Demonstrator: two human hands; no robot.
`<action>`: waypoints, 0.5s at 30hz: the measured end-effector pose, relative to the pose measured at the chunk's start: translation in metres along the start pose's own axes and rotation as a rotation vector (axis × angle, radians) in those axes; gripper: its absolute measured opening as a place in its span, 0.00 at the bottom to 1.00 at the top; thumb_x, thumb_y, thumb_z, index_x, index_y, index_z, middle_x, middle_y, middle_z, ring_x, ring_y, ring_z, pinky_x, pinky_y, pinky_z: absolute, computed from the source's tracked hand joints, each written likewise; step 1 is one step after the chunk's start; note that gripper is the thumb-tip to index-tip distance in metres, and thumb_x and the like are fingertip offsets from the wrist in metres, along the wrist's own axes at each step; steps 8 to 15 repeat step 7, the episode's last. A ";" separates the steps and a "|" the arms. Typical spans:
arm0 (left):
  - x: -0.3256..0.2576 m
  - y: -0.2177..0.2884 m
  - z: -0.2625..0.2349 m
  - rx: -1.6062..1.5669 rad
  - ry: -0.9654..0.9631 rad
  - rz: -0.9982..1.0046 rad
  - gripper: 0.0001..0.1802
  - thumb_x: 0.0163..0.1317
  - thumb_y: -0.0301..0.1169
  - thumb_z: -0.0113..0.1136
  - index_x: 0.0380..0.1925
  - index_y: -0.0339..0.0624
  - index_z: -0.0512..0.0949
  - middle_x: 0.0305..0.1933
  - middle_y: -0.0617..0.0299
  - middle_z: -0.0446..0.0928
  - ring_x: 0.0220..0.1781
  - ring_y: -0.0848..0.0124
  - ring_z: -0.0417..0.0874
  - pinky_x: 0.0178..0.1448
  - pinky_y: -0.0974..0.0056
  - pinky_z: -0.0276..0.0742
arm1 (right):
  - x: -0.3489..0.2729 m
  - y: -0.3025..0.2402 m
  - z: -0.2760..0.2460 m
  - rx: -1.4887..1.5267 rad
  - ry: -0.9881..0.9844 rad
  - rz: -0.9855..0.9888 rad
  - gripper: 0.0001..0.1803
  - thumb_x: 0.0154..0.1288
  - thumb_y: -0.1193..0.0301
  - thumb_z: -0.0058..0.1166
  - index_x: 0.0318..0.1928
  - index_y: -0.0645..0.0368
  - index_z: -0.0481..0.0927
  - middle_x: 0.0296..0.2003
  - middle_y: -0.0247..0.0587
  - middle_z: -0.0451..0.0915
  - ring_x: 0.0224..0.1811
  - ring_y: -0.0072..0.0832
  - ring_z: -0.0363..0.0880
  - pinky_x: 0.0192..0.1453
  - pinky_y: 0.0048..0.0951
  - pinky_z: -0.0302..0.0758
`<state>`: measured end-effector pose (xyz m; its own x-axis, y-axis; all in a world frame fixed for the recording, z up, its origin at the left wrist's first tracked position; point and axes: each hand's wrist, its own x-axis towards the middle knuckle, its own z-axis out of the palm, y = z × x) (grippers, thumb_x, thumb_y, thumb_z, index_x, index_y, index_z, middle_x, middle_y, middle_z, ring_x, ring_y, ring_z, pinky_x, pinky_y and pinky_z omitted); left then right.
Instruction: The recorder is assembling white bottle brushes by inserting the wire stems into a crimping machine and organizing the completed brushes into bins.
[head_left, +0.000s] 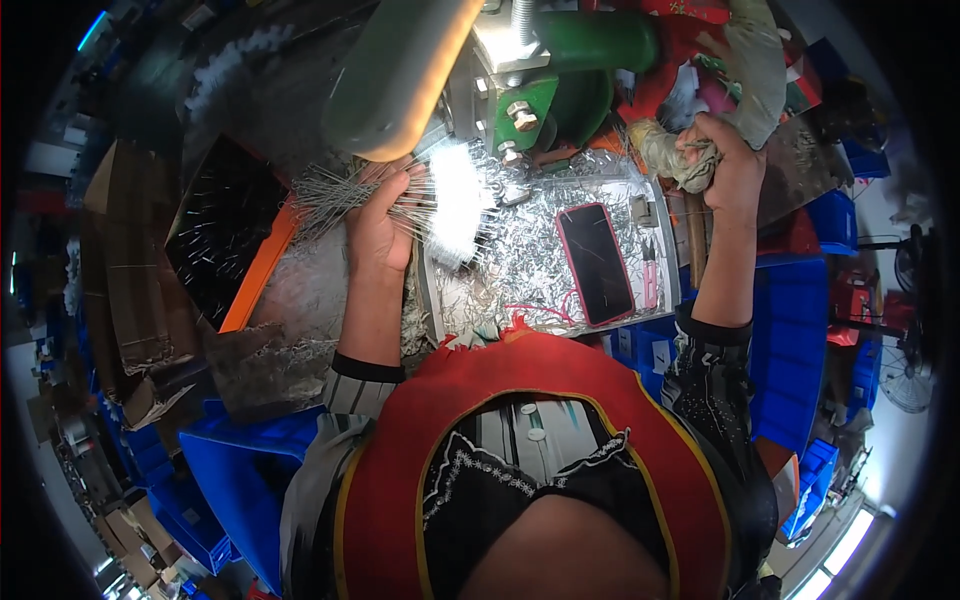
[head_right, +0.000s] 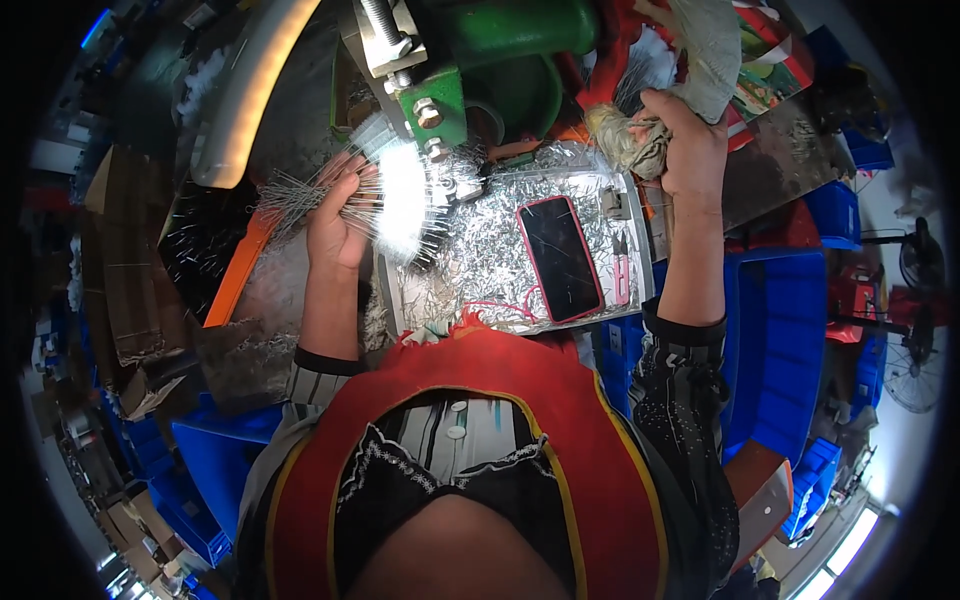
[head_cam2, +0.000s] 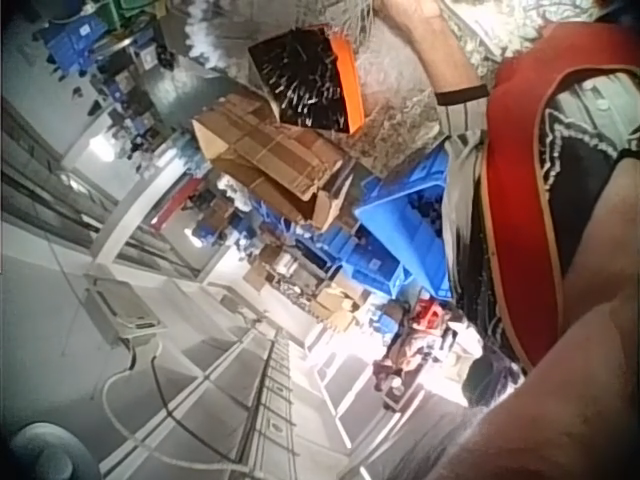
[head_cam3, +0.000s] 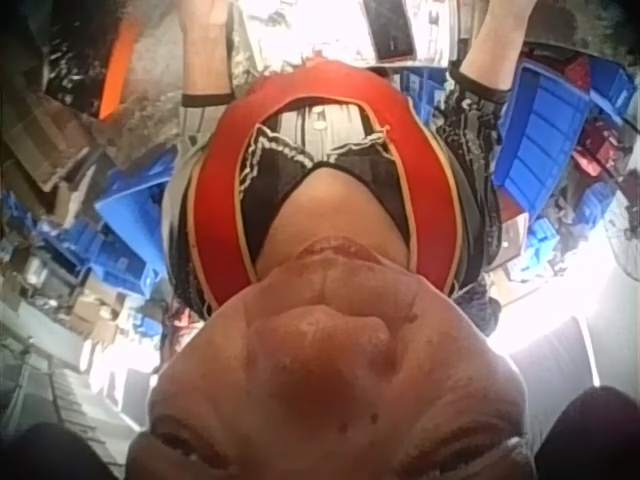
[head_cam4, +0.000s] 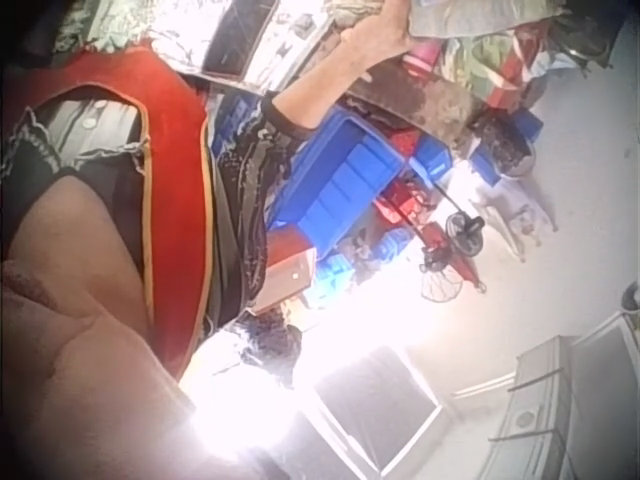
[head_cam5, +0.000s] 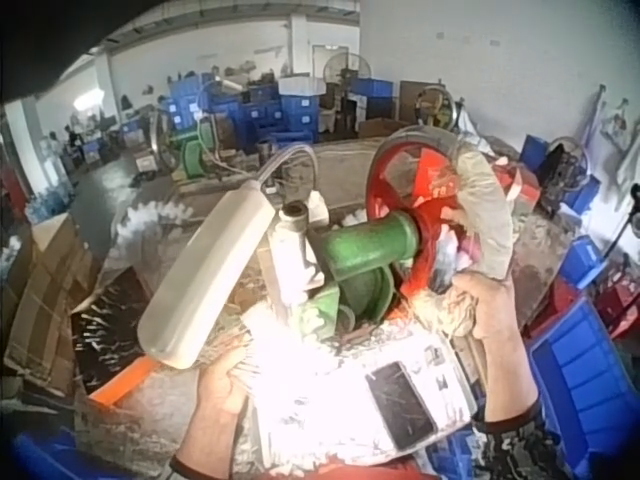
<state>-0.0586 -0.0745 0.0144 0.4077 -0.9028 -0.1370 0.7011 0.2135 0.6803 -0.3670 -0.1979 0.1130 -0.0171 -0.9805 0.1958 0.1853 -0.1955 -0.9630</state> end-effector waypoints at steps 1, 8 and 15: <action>-0.001 0.000 0.001 0.019 0.000 -0.003 0.20 0.48 0.15 0.49 0.44 0.32 0.65 0.41 0.52 0.72 0.43 0.62 0.74 0.49 0.60 0.72 | 0.001 0.000 -0.001 -0.012 0.000 0.008 0.07 0.49 0.78 0.48 0.19 0.70 0.73 0.13 0.47 0.68 0.15 0.32 0.68 0.29 0.32 0.71; 0.005 -0.009 -0.008 0.014 0.075 0.059 0.21 0.48 0.16 0.49 0.45 0.32 0.64 0.43 0.51 0.71 0.43 0.62 0.74 0.50 0.59 0.72 | 0.001 -0.004 -0.002 -0.065 0.025 0.080 0.06 0.49 0.78 0.49 0.21 0.70 0.74 0.16 0.49 0.71 0.20 0.35 0.73 0.31 0.32 0.72; 0.005 -0.009 -0.008 0.014 0.075 0.059 0.21 0.48 0.16 0.49 0.45 0.32 0.64 0.43 0.51 0.71 0.43 0.62 0.74 0.50 0.59 0.72 | 0.001 -0.004 -0.002 -0.065 0.025 0.080 0.06 0.49 0.78 0.49 0.21 0.70 0.74 0.16 0.49 0.71 0.20 0.35 0.73 0.31 0.32 0.72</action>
